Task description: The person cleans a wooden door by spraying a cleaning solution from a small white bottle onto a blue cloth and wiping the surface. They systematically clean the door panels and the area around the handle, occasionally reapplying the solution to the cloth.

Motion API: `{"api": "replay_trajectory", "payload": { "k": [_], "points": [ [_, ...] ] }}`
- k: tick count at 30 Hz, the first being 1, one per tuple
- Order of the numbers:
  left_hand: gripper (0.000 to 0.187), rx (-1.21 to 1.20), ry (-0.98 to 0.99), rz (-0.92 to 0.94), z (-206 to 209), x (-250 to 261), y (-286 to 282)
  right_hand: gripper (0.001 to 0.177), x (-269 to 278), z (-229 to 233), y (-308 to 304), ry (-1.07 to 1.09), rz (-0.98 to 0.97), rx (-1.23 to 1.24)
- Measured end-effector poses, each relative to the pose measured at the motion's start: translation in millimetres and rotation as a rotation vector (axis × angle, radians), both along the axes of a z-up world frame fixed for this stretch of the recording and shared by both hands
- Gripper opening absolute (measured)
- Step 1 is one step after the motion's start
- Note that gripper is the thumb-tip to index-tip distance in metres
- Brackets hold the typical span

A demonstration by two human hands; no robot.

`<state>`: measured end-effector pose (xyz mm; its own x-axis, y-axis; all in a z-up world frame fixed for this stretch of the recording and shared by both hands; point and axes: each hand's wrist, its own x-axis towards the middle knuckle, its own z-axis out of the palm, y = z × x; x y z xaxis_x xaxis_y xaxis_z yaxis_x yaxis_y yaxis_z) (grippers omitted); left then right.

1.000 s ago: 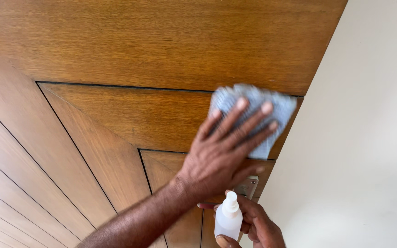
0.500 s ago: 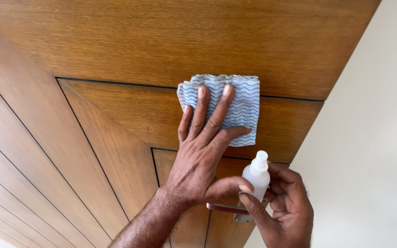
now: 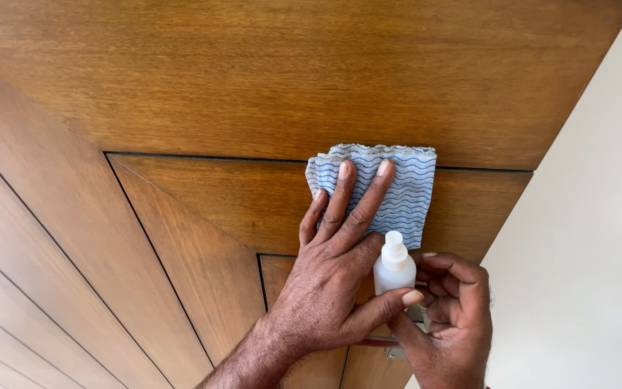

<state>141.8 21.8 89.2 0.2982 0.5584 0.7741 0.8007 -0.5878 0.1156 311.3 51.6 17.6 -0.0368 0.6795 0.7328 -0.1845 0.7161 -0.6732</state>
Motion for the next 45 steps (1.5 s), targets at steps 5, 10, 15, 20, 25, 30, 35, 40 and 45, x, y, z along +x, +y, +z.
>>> {"api": "replay_trajectory", "payload": {
  "k": [5,10,15,20,25,30,35,40,45],
  "points": [
    [0.061,-0.075,-0.021,-0.095,4.8,-13.2,-0.8,0.043,11.6,11.1,-9.7,-0.01,-0.042,0.082],
    [0.057,-0.075,-0.022,-0.152,3.9,-22.1,1.2,0.027,6.2,47.3,-14.7,-0.104,-0.177,0.228],
    [0.059,-0.074,-0.013,-0.196,4.7,-31.4,1.9,0.026,-27.1,64.5,-9.1,-0.201,-0.298,0.226],
    [0.056,-0.077,0.009,-0.218,5.3,-40.0,1.4,0.027,-42.2,59.8,-10.9,-0.365,-0.606,0.488],
    [0.064,-0.032,0.027,-0.25,5.9,-46.7,-1.3,0.035,-47.5,51.9,4.2,-0.419,-0.675,0.576],
    [0.048,-0.135,-0.177,-0.389,9.0,-74.6,-31.6,0.039,-62.1,36.8,15.6,-0.503,-0.791,0.586],
    [0.05,-0.342,-0.47,-0.507,-27.5,-103.3,-41.6,0.047,-81.7,24.5,16.0,-0.537,-0.821,0.564],
    [0.071,-0.709,-0.97,-0.67,-87.8,-100.4,-35.6,0.052,-98.1,15.7,20.7,-0.571,-0.89,0.544],
    [0.064,-0.672,-1.098,-0.693,-104.9,-106.7,-42.3,0.056,-107.1,9.4,22.4,-0.606,-0.899,0.522]
  ]
}}
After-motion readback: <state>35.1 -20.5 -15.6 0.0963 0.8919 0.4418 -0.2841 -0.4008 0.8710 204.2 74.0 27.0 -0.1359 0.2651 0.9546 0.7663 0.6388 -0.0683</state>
